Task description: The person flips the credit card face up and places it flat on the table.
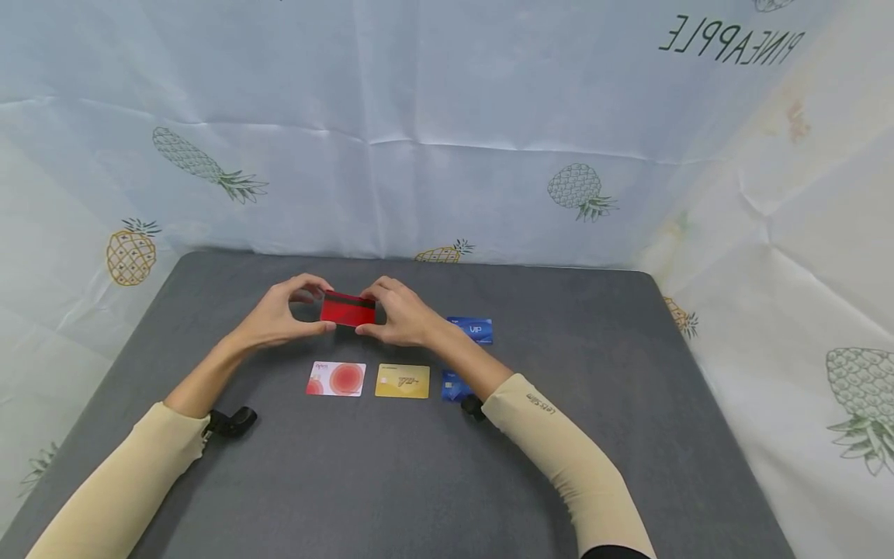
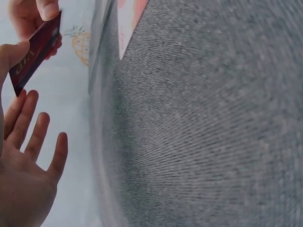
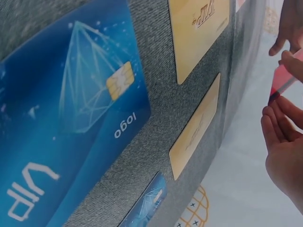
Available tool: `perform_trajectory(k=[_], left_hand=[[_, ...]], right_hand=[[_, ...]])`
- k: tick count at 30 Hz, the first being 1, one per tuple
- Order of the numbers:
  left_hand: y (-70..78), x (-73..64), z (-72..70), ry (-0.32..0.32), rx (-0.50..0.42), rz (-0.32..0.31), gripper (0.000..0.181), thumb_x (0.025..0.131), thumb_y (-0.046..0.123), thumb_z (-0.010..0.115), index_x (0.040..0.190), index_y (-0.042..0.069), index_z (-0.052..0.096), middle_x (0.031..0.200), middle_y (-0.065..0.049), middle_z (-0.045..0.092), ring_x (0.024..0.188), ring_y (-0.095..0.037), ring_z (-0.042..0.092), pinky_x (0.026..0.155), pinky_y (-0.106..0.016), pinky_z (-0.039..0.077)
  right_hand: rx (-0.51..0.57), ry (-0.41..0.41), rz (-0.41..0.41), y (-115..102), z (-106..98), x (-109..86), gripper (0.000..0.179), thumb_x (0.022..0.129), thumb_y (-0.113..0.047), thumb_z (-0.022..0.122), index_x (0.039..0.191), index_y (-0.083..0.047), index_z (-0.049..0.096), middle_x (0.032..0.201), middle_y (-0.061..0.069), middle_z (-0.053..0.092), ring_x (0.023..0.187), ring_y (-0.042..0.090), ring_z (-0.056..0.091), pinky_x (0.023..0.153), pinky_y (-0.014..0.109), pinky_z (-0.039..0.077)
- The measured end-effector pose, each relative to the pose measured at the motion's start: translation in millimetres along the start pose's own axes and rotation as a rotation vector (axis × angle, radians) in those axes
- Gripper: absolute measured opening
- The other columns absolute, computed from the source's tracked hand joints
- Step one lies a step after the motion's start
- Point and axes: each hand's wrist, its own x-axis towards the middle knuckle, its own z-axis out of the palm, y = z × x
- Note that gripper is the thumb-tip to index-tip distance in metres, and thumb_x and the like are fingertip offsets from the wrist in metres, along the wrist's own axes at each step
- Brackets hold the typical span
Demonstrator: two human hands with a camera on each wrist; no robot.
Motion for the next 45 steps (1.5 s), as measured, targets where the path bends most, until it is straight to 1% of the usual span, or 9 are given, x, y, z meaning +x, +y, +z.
perform_trajectory(k=[5, 13, 16, 24, 31, 37, 40, 42, 45], left_hand=[[4.3, 1.4, -2.0, 0.018, -0.006, 0.003, 0.055, 0.086, 0.02, 0.089, 0.134, 0.007, 0.064, 0.135, -0.015, 0.067, 0.118, -0.034, 0.061, 0.107, -0.062, 0.053], [7.4, 2.2, 2.4, 0.034, -0.104, 0.049, 0.054, 0.088, 0.014, 0.086, 0.135, 0.006, 0.062, 0.135, -0.015, 0.067, 0.119, -0.034, 0.062, 0.108, -0.063, 0.054], [6.7, 2.8, 3.9, 0.042, -0.109, 0.058, 0.054, 0.087, 0.013, 0.087, 0.135, 0.005, 0.061, 0.134, -0.016, 0.067, 0.118, -0.035, 0.063, 0.108, -0.063, 0.054], [8.1, 2.6, 3.1, 0.056, -0.099, 0.057, 0.054, 0.087, 0.014, 0.086, 0.134, 0.005, 0.061, 0.13, -0.015, 0.067, 0.116, -0.033, 0.062, 0.107, -0.063, 0.054], [10.6, 1.5, 5.1, 0.061, -0.137, 0.067, 0.056, 0.088, 0.011, 0.085, 0.137, 0.005, 0.06, 0.134, -0.017, 0.067, 0.118, -0.034, 0.063, 0.108, -0.067, 0.053], [11.8, 1.3, 7.9, 0.062, -0.176, 0.073, 0.057, 0.087, 0.008, 0.086, 0.137, 0.005, 0.059, 0.138, -0.016, 0.071, 0.122, -0.03, 0.065, 0.109, -0.062, 0.053], [13.0, 1.6, 8.3, 0.065, -0.169, 0.078, 0.056, 0.087, 0.008, 0.086, 0.135, 0.005, 0.059, 0.138, -0.016, 0.072, 0.12, -0.027, 0.064, 0.109, -0.061, 0.054], [13.3, 2.1, 8.4, 0.068, -0.16, 0.077, 0.055, 0.087, 0.009, 0.086, 0.135, 0.005, 0.059, 0.137, -0.015, 0.072, 0.119, -0.027, 0.063, 0.109, -0.06, 0.054], [13.5, 3.4, 8.6, 0.072, -0.145, 0.076, 0.054, 0.087, 0.009, 0.087, 0.134, 0.005, 0.06, 0.135, -0.015, 0.072, 0.114, -0.033, 0.061, 0.108, -0.059, 0.054]], right_hand=[[0.007, 0.004, 0.008, 2.1, -0.7, -0.8, 0.06, 0.094, -0.036, 0.083, 0.142, -0.003, 0.066, 0.139, 0.012, 0.066, 0.128, 0.028, 0.066, 0.113, 0.044, 0.056], [0.019, 0.029, 0.001, 3.5, 0.9, -0.9, 0.057, 0.095, -0.033, 0.082, 0.14, -0.002, 0.067, 0.137, 0.013, 0.067, 0.127, 0.027, 0.066, 0.114, 0.044, 0.055], [0.023, 0.035, 0.001, 3.5, 2.4, -1.1, 0.057, 0.095, -0.033, 0.083, 0.139, -0.002, 0.067, 0.137, 0.013, 0.067, 0.128, 0.028, 0.066, 0.114, 0.044, 0.056], [0.052, 0.038, -0.014, 5.9, 3.5, -1.5, 0.059, 0.093, -0.034, 0.084, 0.14, -0.003, 0.067, 0.138, 0.013, 0.067, 0.127, 0.027, 0.068, 0.112, 0.042, 0.057], [0.097, 0.041, -0.016, 6.2, 4.2, -1.5, 0.059, 0.092, -0.033, 0.085, 0.139, -0.002, 0.067, 0.137, 0.014, 0.067, 0.128, 0.03, 0.069, 0.113, 0.044, 0.057], [0.106, 0.026, -0.017, 5.4, 4.6, -0.8, 0.06, 0.093, -0.035, 0.085, 0.14, -0.003, 0.067, 0.138, 0.014, 0.066, 0.128, 0.032, 0.069, 0.113, 0.045, 0.056], [0.107, 0.028, -0.015, 5.9, 3.6, -1.5, 0.061, 0.093, -0.036, 0.085, 0.141, -0.002, 0.067, 0.138, 0.015, 0.066, 0.129, 0.032, 0.069, 0.114, 0.045, 0.056], [0.111, 0.04, -0.012, 6.7, 1.9, -2.4, 0.061, 0.093, -0.036, 0.085, 0.14, -0.002, 0.067, 0.139, 0.015, 0.066, 0.13, 0.032, 0.068, 0.114, 0.046, 0.056], [0.132, 0.073, -0.011, 7.1, -2.2, -3.9, 0.061, 0.093, -0.034, 0.085, 0.14, 0.0, 0.067, 0.139, 0.016, 0.067, 0.131, 0.033, 0.068, 0.114, 0.048, 0.056]])
